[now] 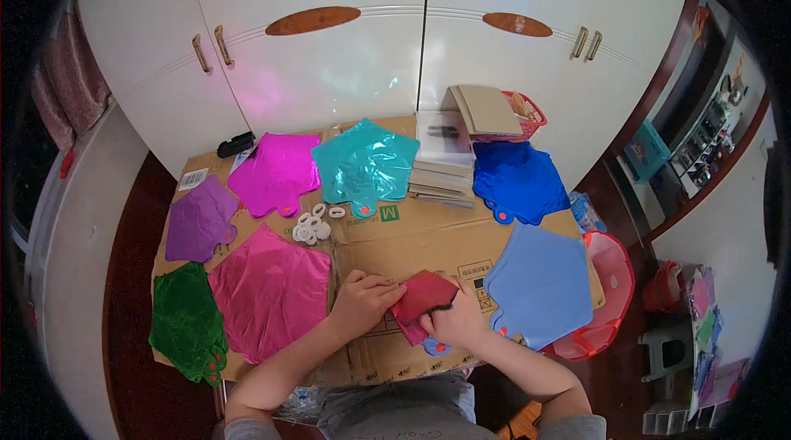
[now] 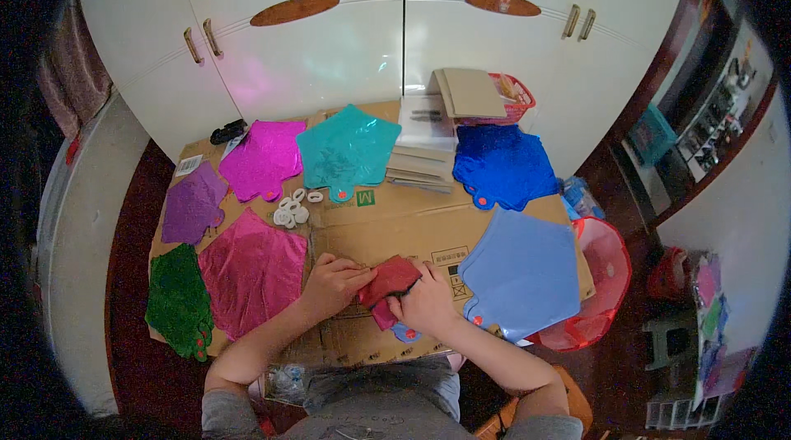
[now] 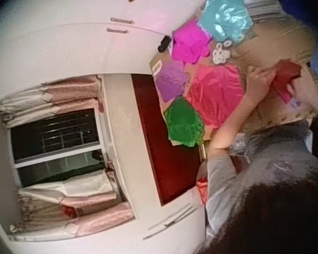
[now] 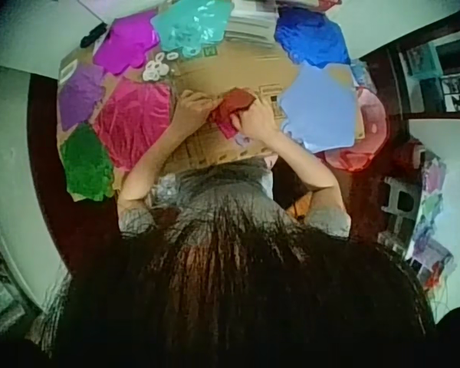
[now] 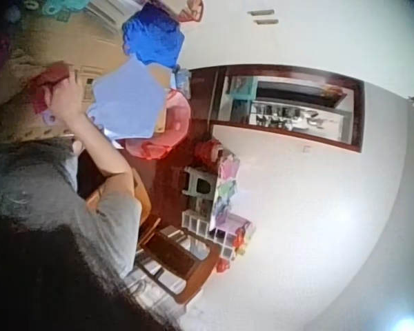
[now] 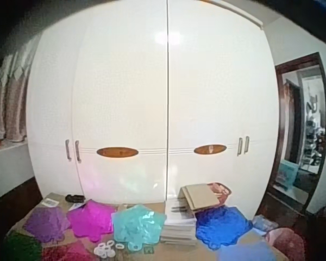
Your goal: Folding colorful plastic components and placing them into a paper envelope.
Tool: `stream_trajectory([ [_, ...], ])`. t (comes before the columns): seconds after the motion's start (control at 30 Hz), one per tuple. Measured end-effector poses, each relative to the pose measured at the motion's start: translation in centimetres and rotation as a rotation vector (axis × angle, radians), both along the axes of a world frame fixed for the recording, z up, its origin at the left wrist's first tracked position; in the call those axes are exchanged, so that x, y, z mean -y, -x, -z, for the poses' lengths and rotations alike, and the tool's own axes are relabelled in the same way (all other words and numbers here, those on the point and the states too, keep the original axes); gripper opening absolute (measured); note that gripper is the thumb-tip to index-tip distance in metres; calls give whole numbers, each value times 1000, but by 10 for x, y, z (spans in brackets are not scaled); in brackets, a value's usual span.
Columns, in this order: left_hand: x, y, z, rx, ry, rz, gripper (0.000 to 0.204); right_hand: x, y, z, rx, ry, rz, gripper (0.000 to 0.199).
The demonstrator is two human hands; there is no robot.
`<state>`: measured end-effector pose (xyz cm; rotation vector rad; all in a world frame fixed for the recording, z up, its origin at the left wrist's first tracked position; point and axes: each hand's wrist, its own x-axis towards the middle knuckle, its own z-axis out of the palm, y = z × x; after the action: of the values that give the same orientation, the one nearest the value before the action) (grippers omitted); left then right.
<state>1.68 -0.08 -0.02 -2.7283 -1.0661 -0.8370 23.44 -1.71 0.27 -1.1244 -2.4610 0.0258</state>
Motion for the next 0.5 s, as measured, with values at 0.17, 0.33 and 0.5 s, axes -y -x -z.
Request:
stream_trajectory([
  [0.17,2,4,2,-92,-80,81,27,3,-10,12,-3,87,43,68],
  [0.33,6,6,-3,-268,-116,105,29,3,-15,26,112,38,64,76],
  [0.5,14,6,-5,-364,-107,79,33,7,-14,14,100,130,75,71],
])
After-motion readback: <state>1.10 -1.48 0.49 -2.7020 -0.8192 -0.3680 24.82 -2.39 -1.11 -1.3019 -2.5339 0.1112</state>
